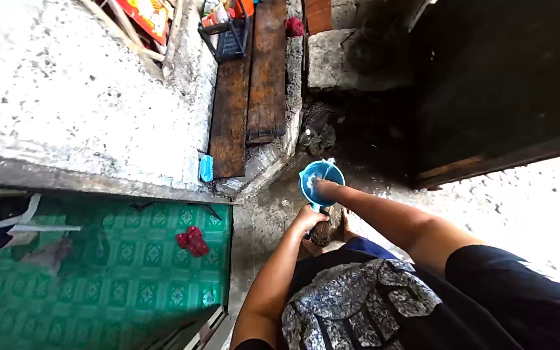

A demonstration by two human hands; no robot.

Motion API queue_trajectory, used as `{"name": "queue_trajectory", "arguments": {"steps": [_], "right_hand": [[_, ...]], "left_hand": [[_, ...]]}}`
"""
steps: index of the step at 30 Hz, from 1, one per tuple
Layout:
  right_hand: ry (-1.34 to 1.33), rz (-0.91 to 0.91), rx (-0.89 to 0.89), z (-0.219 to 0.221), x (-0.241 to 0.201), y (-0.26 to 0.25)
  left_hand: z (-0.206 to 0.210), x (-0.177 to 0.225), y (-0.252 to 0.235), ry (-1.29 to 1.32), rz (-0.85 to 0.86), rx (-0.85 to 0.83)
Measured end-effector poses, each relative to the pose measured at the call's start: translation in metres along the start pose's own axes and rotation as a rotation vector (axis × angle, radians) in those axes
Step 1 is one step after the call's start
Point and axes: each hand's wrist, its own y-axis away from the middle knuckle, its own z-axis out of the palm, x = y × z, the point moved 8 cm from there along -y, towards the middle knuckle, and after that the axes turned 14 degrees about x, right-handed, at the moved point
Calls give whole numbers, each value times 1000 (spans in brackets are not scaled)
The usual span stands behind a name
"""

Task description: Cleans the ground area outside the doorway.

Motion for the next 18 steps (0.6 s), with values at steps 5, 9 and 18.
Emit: {"name": "queue_trajectory", "arguments": {"steps": [5, 9, 18], "right_hand": [[-48, -2, 34, 0, 8, 10], [-187, 101, 132, -5, 23, 15], [-327, 112, 49, 21, 28, 25]], "left_hand": [[5, 0, -4, -55, 18, -49], [13, -4, -7, -119, 46, -84], [30, -13, -3, -148, 19, -124]]}}
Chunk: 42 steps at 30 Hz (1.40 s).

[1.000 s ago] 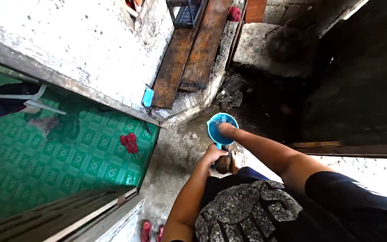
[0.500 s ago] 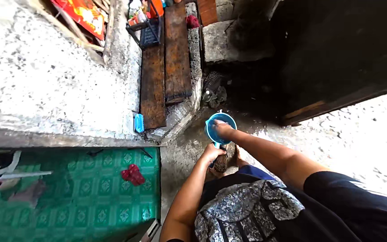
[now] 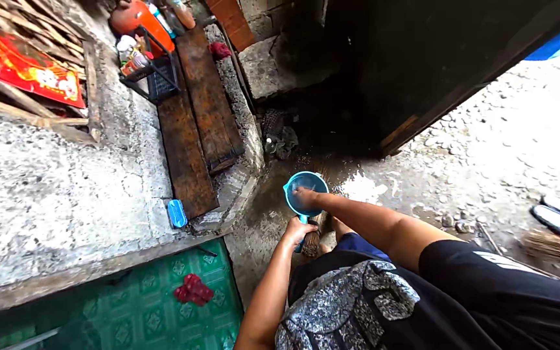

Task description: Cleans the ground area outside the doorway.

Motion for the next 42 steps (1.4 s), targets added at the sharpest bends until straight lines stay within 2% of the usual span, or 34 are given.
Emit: {"name": "queue_trajectory", "arguments": {"steps": [2, 5, 8, 12, 15, 18, 21, 24, 27, 30, 33, 36, 40, 42], "right_hand": [[90, 12, -66, -3, -2, 14], [101, 125, -10, -7, 9, 20], [86, 11, -112, 13, 3, 19], [187, 116, -134, 9, 5, 32], [211, 31, -214, 18, 2, 28], [250, 65, -162, 11, 5, 39], [224, -23, -193, 19, -1, 35], [275, 121, -119, 11, 4, 44], [244, 45, -168, 13, -4, 42], [261, 137, -108, 0, 1, 51], [199, 25, -156, 8, -3, 44], [265, 114, -104, 1, 6, 50], [190, 40, -170, 5, -4, 48], [230, 104, -139, -1, 2, 54]], "left_hand": [[1, -3, 1, 8, 3, -4], [4, -7, 1, -21, -1, -2], [4, -9, 1, 4, -5, -1], [5, -12, 1, -8, 3, -7], [5, -15, 3, 3, 0, -20], [5, -17, 5, -16, 2, -25], [8, -15, 7, -27, -6, -44], [7, -15, 8, -17, -9, -36], [7, -12, 9, -46, 0, -41], [9, -13, 6, -41, 0, -38], [7, -9, 6, -32, 8, -28], [8, -10, 7, -44, -3, -24], [9, -9, 6, -33, -7, -33], [11, -9, 7, -28, 0, -32]]}}
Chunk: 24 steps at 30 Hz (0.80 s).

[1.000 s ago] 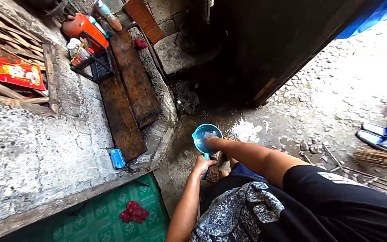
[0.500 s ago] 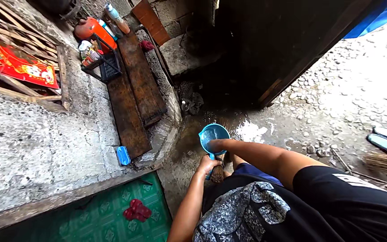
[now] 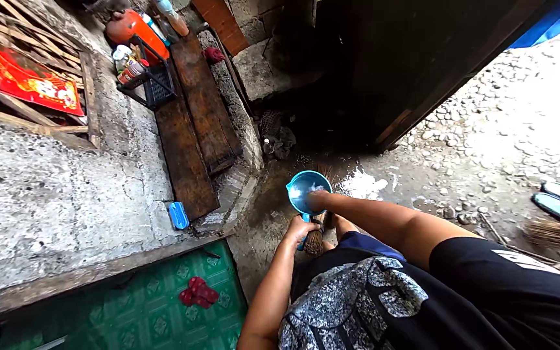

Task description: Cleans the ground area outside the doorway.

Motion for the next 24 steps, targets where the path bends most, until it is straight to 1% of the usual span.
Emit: {"name": "queue_trajectory", "arguments": {"steps": [1, 2, 4, 7, 8, 10, 11, 13, 14, 15, 16, 17, 18, 19, 20, 21, 22, 24], "right_hand": [[10, 28, 16, 1, 4, -1], [-2, 19, 12, 3, 3, -3], [-40, -55, -19, 9, 0, -9], [32, 10, 15, 11, 7, -5], [20, -13, 11, 12, 6, -7], [-66, -125, -8, 13, 0, -14], [-77, -119, -5, 13, 3, -14], [-17, -59, -3, 14, 9, -9], [-21, -70, -10, 15, 6, -10], [-79, -116, 0, 12, -1, -13], [-192, -174, 57, 6, -7, -17], [-300, -217, 162, -2, -11, -20], [-337, -225, 277, -14, -11, -23], [-290, -203, 373, -26, -7, -24], [-194, -157, 434, -32, -1, -25], [-98, -107, 449, -31, 7, -25], [-44, -37, 415, -25, 13, -24], [-55, 81, 261, -8, 14, -17]], "left_hand": [[0, 1, 1, -1, 5, 2], [0, 3, 2, -5, 11, 2], [1, 3, 3, -1, 14, -1], [4, 0, 3, -20, 7, -5], [4, 0, 2, -27, 6, -9], [6, -2, 1, -20, -1, -23], [7, -5, 1, -8, -3, -24], [7, -7, 2, 0, -2, -19], [7, -7, 3, 1, -1, -14], [7, -6, 2, 6, 1, -16], [8, -6, 3, 14, 0, -22], [8, -7, 4, 19, -3, -26], [7, -7, 3, 24, -2, -27], [5, -6, 3, 28, -1, -22], [4, -6, 3, 28, 3, -10], [3, -5, 3, 29, 8, 2], [1, -3, 3, 22, 13, 11], [0, 1, 1, -19, 23, 16]]}}
